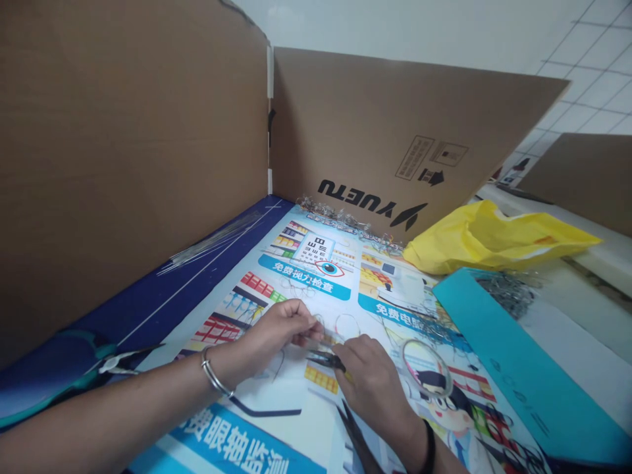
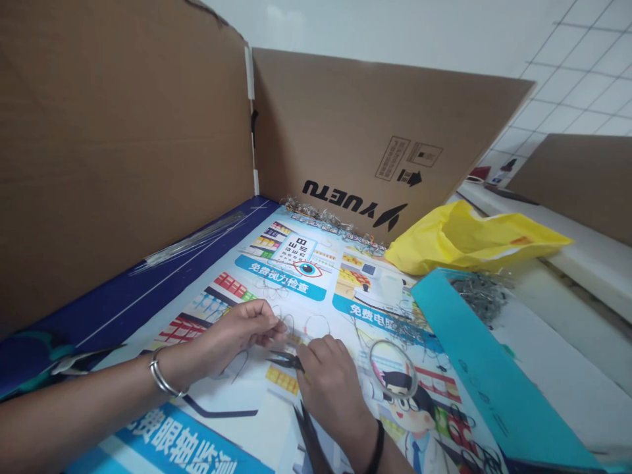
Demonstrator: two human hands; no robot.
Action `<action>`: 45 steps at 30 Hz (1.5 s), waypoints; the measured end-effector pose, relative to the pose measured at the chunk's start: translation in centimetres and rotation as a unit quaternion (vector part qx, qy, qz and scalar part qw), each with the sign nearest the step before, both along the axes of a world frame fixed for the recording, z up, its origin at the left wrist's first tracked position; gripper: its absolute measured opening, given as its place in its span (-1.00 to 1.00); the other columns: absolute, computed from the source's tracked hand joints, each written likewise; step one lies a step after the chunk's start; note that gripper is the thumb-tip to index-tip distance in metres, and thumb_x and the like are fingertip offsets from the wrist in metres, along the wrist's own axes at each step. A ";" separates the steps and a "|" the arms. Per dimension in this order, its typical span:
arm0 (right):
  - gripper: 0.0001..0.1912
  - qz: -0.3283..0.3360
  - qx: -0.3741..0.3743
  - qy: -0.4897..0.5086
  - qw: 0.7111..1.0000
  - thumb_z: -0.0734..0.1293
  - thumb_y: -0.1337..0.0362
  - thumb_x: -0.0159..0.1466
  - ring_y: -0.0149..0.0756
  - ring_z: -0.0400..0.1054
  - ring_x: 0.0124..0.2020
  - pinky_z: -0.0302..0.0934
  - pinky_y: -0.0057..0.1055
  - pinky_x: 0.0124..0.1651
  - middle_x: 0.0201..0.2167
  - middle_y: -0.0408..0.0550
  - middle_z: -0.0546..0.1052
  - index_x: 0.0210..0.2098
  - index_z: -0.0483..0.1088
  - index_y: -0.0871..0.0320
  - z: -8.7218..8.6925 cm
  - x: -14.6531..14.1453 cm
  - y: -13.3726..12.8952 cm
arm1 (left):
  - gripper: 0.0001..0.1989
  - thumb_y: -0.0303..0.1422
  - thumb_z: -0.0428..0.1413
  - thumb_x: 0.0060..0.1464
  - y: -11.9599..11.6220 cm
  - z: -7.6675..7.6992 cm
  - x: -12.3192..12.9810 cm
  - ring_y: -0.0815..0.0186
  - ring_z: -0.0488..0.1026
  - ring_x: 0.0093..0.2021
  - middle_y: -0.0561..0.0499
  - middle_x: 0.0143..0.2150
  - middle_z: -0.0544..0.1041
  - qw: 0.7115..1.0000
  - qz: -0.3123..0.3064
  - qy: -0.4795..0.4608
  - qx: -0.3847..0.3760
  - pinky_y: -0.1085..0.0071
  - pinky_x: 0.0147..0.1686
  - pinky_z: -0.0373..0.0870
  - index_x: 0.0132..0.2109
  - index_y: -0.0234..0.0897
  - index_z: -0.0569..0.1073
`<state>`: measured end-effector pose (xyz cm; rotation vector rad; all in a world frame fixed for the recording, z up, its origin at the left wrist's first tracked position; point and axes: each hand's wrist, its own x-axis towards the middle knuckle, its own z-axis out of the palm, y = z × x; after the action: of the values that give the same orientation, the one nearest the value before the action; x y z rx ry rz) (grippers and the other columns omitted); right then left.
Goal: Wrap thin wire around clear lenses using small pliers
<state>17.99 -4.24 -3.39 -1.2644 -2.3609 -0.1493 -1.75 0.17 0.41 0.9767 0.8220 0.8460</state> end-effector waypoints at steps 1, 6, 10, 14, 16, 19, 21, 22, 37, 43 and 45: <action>-0.81 0.003 -0.001 -0.003 1.000 0.22 0.43 0.13 -0.23 0.20 -0.33 0.09 -0.30 -0.24 -0.43 -0.04 0.38 -0.26 0.39 0.17 0.0 -0.1 0.0 | -0.80 -0.31 0.15 -0.03 0.0 0.1 0.0 0.29 0.45 -0.29 -0.05 -0.38 0.51 1.000 -0.003 -0.005 -0.004 0.39 -0.30 0.29 -0.45 -0.31 0.30; -0.77 0.019 -0.002 0.008 1.000 0.22 0.43 0.14 -0.23 0.21 -0.32 0.11 -0.29 -0.24 -0.42 -0.03 0.38 -0.21 0.38 0.18 0.0 -0.2 0.0 | -0.82 -0.31 0.13 0.00 -0.1 0.3 0.0 0.31 0.43 -0.28 -0.04 -0.36 0.50 1.000 -0.015 0.005 0.014 0.41 -0.31 0.26 -0.42 -0.31 0.31; -0.77 0.024 -0.001 0.013 1.000 0.22 0.42 0.13 -0.23 0.21 -0.32 0.12 -0.29 -0.25 -0.42 -0.03 0.38 -0.22 0.38 0.17 0.0 -0.1 0.1 | -0.83 -0.31 0.11 0.02 -0.1 0.2 -0.1 0.34 0.41 -0.32 -0.03 -0.37 0.50 0.999 -0.016 0.019 0.027 0.42 -0.32 0.24 -0.42 -0.31 0.32; -0.78 0.017 0.005 0.023 1.000 0.21 0.42 0.14 -0.23 0.21 -0.32 0.11 -0.29 -0.25 -0.41 -0.03 0.39 -0.22 0.37 0.17 -0.1 -0.1 0.1 | -0.83 -0.32 0.11 0.02 0.0 -0.1 0.0 0.35 0.39 -0.32 -0.01 -0.39 0.48 0.999 -0.015 0.022 0.034 0.43 -0.33 0.24 -0.42 -0.31 0.33; -0.79 0.011 0.013 0.027 0.999 0.20 0.42 0.16 -0.23 0.20 -0.32 0.10 -0.28 -0.24 -0.40 -0.03 0.39 -0.22 0.37 0.17 -0.1 -0.1 0.1 | -0.84 -0.32 0.12 0.00 0.0 -0.2 0.1 0.37 0.36 -0.36 0.01 -0.42 0.46 0.999 -0.007 0.028 0.042 0.44 -0.35 0.23 -0.44 -0.32 0.34; -0.80 -0.007 0.035 0.028 0.999 0.20 0.40 0.17 -0.22 0.20 -0.32 0.09 -0.26 -0.22 -0.41 -0.03 0.38 -0.23 0.38 0.17 -0.1 -0.1 0.0 | -0.85 -0.36 0.15 -0.04 -0.2 -0.5 0.3 0.43 0.27 -0.46 0.08 -0.50 0.38 0.997 0.012 0.039 0.058 0.48 -0.42 0.18 -0.47 -0.32 0.36; -0.81 -0.024 0.050 0.020 0.998 0.19 0.39 0.19 -0.22 0.19 -0.33 0.09 -0.27 -0.23 -0.43 -0.03 0.37 -0.24 0.38 0.18 0.0 -0.2 -0.1 | -0.86 -0.38 0.15 -0.06 -0.4 -0.7 0.5 0.45 0.21 -0.50 0.11 -0.53 0.33 0.997 0.022 0.043 0.063 0.48 -0.45 0.14 -0.49 -0.32 0.36; -0.82 -0.032 0.057 0.012 0.998 0.19 0.39 0.19 -0.22 0.18 -0.33 0.08 -0.27 -0.24 -0.44 -0.03 0.36 -0.25 0.38 0.18 0.0 -0.3 -0.1 | -0.85 -0.39 0.15 -0.06 -0.5 -0.7 0.6 0.46 0.19 -0.50 0.12 -0.54 0.31 0.997 0.026 0.042 0.064 0.48 -0.46 0.12 -0.50 -0.31 0.35; -0.83 -0.054 0.077 -0.058 0.994 0.17 0.40 0.23 -0.24 0.17 -0.38 0.06 -0.31 -0.27 -0.50 -0.05 0.31 -0.28 0.38 0.17 0.3 -0.9 -0.7 | -0.84 -0.36 0.15 -0.05 -0.8 -1.5 0.9 0.43 0.19 -0.50 0.11 -0.55 0.29 0.997 0.039 0.037 0.064 0.42 -0.43 0.12 -0.50 -0.29 0.34; -0.84 -0.055 0.060 -0.047 0.996 0.17 0.37 0.24 -0.24 0.16 -0.38 0.06 -0.32 -0.28 -0.51 -0.05 0.30 -0.30 0.38 0.17 0.3 -0.8 -0.6 | -0.85 -0.36 0.15 -0.06 -0.6 -1.6 1.0 0.41 0.23 -0.48 0.10 -0.53 0.33 0.995 0.031 0.055 0.074 0.42 -0.41 0.15 -0.49 -0.29 0.36; -0.85 -0.056 0.052 -0.043 0.996 0.18 0.37 0.24 -0.25 0.16 -0.39 0.05 -0.32 -0.29 -0.50 -0.06 0.30 -0.31 0.38 0.16 0.2 -0.8 -0.6 | -0.85 -0.37 0.16 -0.07 -0.6 -1.6 1.0 0.42 0.23 -0.48 0.11 -0.54 0.33 0.994 0.030 0.066 0.078 0.43 -0.41 0.15 -0.50 -0.30 0.36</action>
<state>17.19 -4.85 -3.15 -1.3657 -2.3199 -0.3646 -0.79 -0.45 -1.15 1.1597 0.9133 0.9148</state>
